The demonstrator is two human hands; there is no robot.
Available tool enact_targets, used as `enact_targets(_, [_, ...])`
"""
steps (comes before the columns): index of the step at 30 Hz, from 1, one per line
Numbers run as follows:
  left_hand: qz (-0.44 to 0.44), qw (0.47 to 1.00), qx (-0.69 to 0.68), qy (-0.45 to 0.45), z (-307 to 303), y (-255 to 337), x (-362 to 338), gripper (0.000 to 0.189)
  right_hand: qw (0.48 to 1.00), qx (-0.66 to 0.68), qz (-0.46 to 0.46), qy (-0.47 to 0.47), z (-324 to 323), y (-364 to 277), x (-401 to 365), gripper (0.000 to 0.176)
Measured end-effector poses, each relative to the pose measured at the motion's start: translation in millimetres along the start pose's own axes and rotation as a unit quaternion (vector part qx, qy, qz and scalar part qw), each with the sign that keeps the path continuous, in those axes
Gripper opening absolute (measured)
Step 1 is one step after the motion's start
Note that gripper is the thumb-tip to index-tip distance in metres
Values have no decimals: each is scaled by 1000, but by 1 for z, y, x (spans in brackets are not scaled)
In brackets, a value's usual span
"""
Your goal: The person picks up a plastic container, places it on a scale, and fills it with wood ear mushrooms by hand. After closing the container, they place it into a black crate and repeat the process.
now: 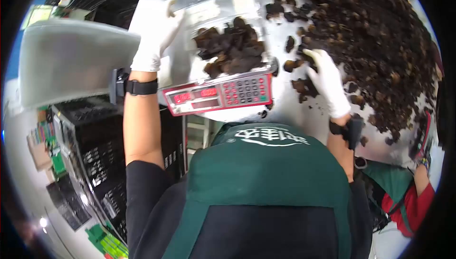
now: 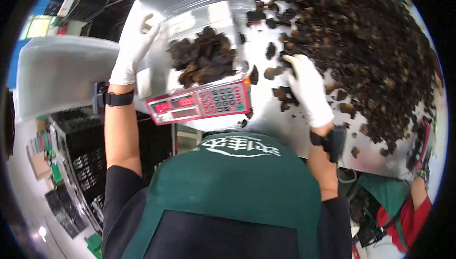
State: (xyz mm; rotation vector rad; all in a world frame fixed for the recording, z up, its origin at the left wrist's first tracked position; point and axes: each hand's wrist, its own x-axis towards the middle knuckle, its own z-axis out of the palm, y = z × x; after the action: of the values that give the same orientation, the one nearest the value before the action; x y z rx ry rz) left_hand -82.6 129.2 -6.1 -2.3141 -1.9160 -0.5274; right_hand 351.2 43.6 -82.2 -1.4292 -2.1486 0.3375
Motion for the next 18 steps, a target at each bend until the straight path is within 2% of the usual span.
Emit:
enact_targets(1, [-55,998,-14,-6,9,7,5,46,998,42,35,-12,-1,-3,8,32])
enact_targets(3, [-26,999,43,18,45,-15,12,51,999,47,23,14,5,9,16,29])
enact_targets(4, [-55,998,-22,-21,49,-11,15,54,999,16,1,33,6,16,19,27])
enact_targets(5, [-85,991,-83,-61,51,-9,17,57,999,13,19,34,7,23,23,25])
enact_targets(6, [-177,960,-146,-160,49,-9,25,74,999,17,29,34,9,26,29,24])
enact_targets(7, [-183,957,-169,-152,39,3,29,75,998,24,38,34,11,27,35,24])
enact_targets(9, [-198,948,-210,-135,17,25,24,77,999,-6,-24,27,17,27,48,28])
enact_targets(11, [-213,906,-361,-65,19,28,21,68,994,-38,-102,-4,42,29,58,30])
enact_targets(12, [-211,878,-429,-39,19,23,19,67,988,-55,-96,-108,48,30,61,33])
enact_targets(13, [-209,845,-493,-12,17,18,17,66,986,-64,-73,-137,54,28,64,36])
enact_targets(16, [-187,848,-495,-22,-7,10,9,57,994,86,-73,2,59,25,74,41])
enact_targets(18, [-173,851,-495,-19,-27,19,-1,48,975,220,-1,-18,27,-7,85,38])
